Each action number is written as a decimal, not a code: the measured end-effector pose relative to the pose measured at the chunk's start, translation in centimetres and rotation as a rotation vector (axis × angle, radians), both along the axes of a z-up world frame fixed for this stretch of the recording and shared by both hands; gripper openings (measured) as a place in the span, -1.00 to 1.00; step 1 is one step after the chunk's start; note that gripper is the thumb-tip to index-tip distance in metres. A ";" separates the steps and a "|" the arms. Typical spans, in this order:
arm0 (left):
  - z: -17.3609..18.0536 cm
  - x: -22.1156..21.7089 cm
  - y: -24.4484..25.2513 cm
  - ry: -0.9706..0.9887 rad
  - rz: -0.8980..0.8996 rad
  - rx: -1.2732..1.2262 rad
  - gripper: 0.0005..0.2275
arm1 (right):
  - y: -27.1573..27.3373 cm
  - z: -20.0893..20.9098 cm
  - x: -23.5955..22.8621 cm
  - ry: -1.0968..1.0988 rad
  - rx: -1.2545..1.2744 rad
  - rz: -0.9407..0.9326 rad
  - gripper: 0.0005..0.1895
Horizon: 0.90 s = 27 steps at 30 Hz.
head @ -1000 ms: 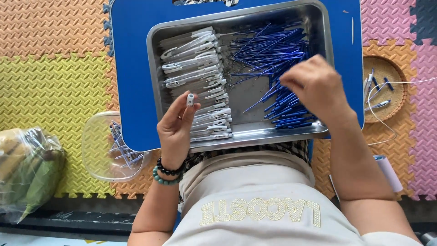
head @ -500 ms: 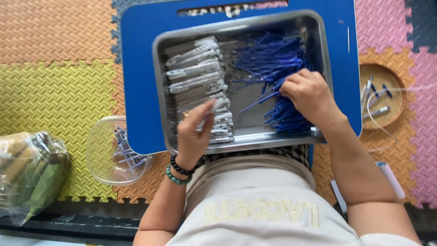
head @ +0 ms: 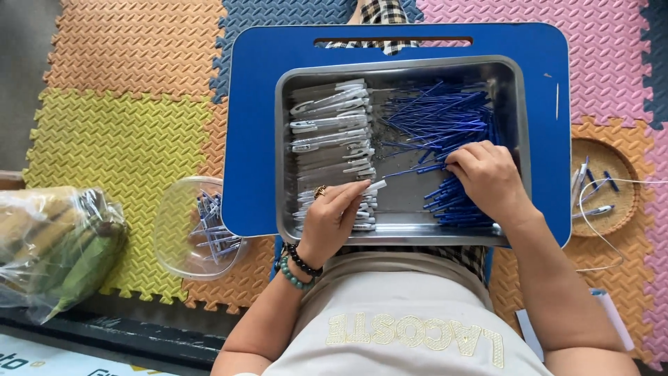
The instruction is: Assembling pens by manually inserting ink refills into pen barrels.
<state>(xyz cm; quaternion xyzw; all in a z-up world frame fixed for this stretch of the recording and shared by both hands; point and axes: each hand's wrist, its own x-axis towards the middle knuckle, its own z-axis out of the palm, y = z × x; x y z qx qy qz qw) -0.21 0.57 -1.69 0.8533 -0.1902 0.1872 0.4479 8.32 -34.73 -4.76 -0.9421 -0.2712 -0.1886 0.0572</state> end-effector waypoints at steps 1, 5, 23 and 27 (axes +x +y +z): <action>0.3 0.0 -0.1 -0.001 -0.002 0.001 -0.66 | 0.6 0.7 -0.2 -0.001 0.001 -0.002 -0.91; 1.9 -0.5 -0.9 0.004 0.021 -0.022 -0.67 | 3.8 4.4 -1.6 0.118 0.501 0.018 -0.93; 1.0 -0.6 -1.7 0.316 0.018 -0.410 -0.75 | 10.8 4.7 -2.8 0.554 1.124 0.050 -0.93; 0.7 -0.5 -1.8 0.320 0.032 -0.393 -0.75 | 10.6 5.0 -2.7 0.543 1.068 0.117 -0.94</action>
